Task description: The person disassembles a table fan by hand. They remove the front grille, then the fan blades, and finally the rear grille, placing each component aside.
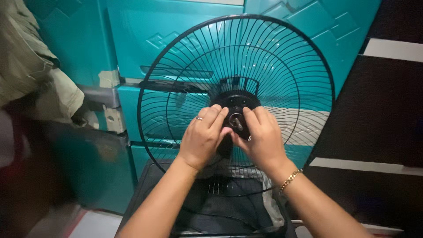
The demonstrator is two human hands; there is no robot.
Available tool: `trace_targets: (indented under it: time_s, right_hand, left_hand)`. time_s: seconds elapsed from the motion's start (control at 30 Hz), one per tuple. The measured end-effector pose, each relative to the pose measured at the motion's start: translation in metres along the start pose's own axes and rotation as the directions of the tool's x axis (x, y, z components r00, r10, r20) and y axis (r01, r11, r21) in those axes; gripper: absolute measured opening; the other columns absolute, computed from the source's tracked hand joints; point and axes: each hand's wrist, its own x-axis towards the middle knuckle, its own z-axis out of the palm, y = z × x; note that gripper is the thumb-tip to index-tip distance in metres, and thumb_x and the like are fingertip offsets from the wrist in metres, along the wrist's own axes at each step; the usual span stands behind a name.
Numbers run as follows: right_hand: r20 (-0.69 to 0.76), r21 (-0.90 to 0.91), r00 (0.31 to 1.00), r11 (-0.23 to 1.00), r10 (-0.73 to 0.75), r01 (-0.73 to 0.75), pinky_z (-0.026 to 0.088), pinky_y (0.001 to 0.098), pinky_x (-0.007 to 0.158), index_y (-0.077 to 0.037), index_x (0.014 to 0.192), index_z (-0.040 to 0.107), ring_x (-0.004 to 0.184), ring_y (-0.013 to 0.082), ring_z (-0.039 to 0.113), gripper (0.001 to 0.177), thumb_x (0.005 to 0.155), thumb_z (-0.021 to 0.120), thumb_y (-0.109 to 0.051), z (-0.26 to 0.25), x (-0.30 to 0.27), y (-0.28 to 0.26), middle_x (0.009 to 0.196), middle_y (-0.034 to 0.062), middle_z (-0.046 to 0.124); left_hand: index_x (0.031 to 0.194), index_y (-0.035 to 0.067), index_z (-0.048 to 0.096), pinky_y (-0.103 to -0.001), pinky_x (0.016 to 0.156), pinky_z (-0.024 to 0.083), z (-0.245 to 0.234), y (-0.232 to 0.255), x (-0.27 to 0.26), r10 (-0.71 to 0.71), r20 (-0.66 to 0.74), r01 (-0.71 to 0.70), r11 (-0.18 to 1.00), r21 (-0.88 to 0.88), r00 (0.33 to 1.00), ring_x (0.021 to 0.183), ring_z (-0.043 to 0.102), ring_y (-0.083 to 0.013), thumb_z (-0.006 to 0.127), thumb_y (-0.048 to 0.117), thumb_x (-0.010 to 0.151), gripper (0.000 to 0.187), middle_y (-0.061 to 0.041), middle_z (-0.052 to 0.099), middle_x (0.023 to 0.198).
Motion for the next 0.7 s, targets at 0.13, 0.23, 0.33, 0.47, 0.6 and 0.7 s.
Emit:
trace_targets:
  time_s: [0.13, 0.23, 0.33, 0.47, 0.6, 0.7]
  right_hand:
    - [0.005, 0.011, 1.000, 1.000, -0.029, 0.029, 0.048, 0.0483, 0.079, 0.006, 0.115, 0.062, 0.092, 0.0405, 0.057, 0.060, 0.068, 0.088, -0.018, 0.002, 0.003, 0.001, 0.098, 0.0194, 0.056]
    - [0.015, 0.018, 0.999, 0.999, -0.044, 0.044, 0.048, 0.0483, 0.079, 0.006, 0.114, 0.061, 0.091, 0.0400, 0.057, 0.059, 0.067, 0.088, -0.018, 0.004, 0.004, 0.003, 0.096, 0.0194, 0.055]
    - [0.034, 0.015, 0.998, 0.998, -0.060, 0.059, 0.048, 0.0477, 0.079, 0.005, 0.114, 0.061, 0.091, 0.0395, 0.056, 0.060, 0.066, 0.088, -0.019, -0.001, 0.007, 0.003, 0.099, 0.0191, 0.055]
    - [0.168, -0.111, 0.969, 0.974, -0.179, 0.199, 0.046, 0.0453, 0.077, 0.004, 0.115, 0.062, 0.092, 0.0357, 0.058, 0.067, 0.062, 0.087, -0.029, -0.029, 0.026, 0.008, 0.099, 0.0158, 0.058]
    - [0.283, -0.222, 0.925, 0.921, -0.254, 0.321, 0.045, 0.0424, 0.080, -0.004, 0.098, 0.062, 0.094, 0.0295, 0.058, 0.046, 0.073, 0.083, -0.035, -0.040, 0.033, 0.020, 0.099, 0.0106, 0.060]
    - [0.238, -0.190, 0.900, 0.892, -0.364, 0.411, 0.046, 0.0408, 0.081, 0.003, 0.114, 0.063, 0.094, 0.0274, 0.057, 0.055, 0.078, 0.080, -0.035, -0.037, 0.030, 0.034, 0.100, 0.0106, 0.060]
  left_hand:
    - [0.128, -0.001, 0.062, -0.041, 0.096, 0.052, 0.000, -0.002, -0.001, -0.027, 0.005, 0.027, 0.996, -0.081, 1.000, 0.113, 0.060, -0.0337, 0.078, 0.020, 0.083, 0.052, -0.015, 0.061, 0.126]
    - [0.127, -0.001, 0.061, -0.041, 0.095, 0.052, 0.000, -0.004, 0.000, -0.029, 0.035, 0.033, 0.991, -0.133, 0.999, 0.112, 0.059, -0.0349, 0.078, 0.019, 0.083, 0.051, -0.015, 0.060, 0.124]
    - [0.127, -0.001, 0.059, -0.043, 0.096, 0.050, -0.001, -0.003, 0.003, -0.044, 0.068, 0.054, 0.985, -0.162, 0.997, 0.112, 0.058, -0.0361, 0.079, 0.017, 0.083, 0.052, -0.016, 0.059, 0.123]
    - [0.128, -0.003, 0.056, -0.046, 0.097, 0.047, -0.011, 0.001, 0.013, -0.081, 0.104, 0.099, 0.978, -0.182, 0.991, 0.114, 0.055, -0.0388, 0.079, 0.014, 0.078, 0.058, -0.019, 0.056, 0.124]
    - [0.143, -0.010, 0.047, -0.045, 0.099, 0.048, -0.014, 0.023, 0.011, -0.169, 0.021, 0.170, 0.968, -0.187, 0.985, 0.115, 0.055, -0.0397, 0.078, 0.015, 0.074, 0.080, -0.020, 0.054, 0.127]
    - [0.137, -0.001, 0.059, -0.041, 0.087, 0.050, -0.015, 0.021, 0.018, -0.152, 0.071, 0.159, 0.982, -0.098, 0.986, 0.111, 0.059, -0.0345, 0.080, 0.019, 0.079, 0.064, -0.014, 0.058, 0.125]
